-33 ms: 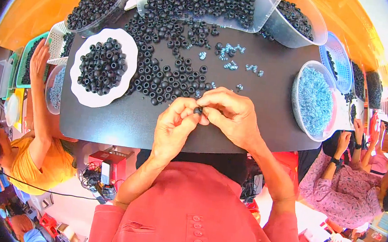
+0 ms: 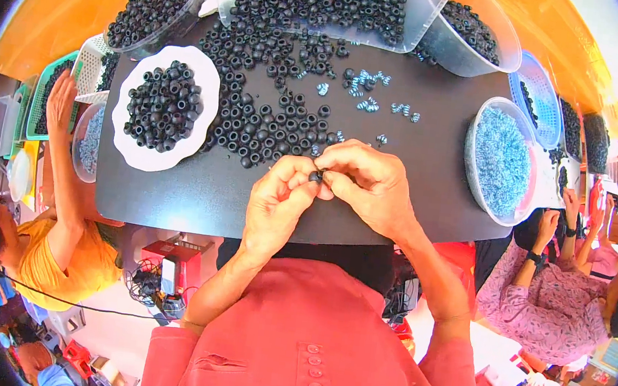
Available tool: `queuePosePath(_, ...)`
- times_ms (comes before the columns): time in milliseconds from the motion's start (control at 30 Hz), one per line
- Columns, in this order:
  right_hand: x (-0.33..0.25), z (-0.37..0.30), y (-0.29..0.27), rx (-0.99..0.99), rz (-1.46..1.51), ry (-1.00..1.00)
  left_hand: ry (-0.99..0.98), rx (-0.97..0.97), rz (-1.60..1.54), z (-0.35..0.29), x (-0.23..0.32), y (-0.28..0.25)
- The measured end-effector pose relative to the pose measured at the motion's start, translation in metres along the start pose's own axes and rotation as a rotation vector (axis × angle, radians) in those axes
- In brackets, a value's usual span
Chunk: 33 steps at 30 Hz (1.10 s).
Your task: The person assembles small blue plastic inserts into black circular rubber rings by hand at a workbench.
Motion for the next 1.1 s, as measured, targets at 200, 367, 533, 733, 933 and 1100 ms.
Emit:
queuePosePath(200, 0.005, -0.004, -0.001, 0.074, -0.002, -0.002, 0.019, -0.022, -0.022, -0.002, 0.0, 0.001)
queuePosePath(367, -0.002, -0.008, 0.001, 0.061, -0.174, -0.112, 0.037, 0.019, 0.045, -0.002, 0.001, -0.002)
queuePosePath(533, 0.008, -0.006, -0.001, 0.124, -0.044, 0.012, 0.036, 0.032, 0.036, -0.001, 0.001, -0.002)
queuePosePath(733, -0.001, -0.006, 0.0, 0.076, -0.155, -0.089, 0.055, -0.003, -0.042, 0.0, 0.002, 0.001)
queuePosePath(933, -0.001, -0.006, -0.002, 0.094, -0.194, -0.07, 0.039, 0.005, -0.006, -0.002, 0.004, 0.001)
queuePosePath(1100, 0.006, -0.01, -0.003, 0.198, -0.137, -0.039, 0.085, -0.009, -0.008, -0.002, 0.006, 0.004)
Point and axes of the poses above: each hand's wrist, its own z-axis towards the middle knuckle, its own y-axis out of the palm, x = y × z, the point moved 8 cm from there along z, towards the middle knuckle, and after that the axes turned 4 degrees about -y, right-handed, at the moved point
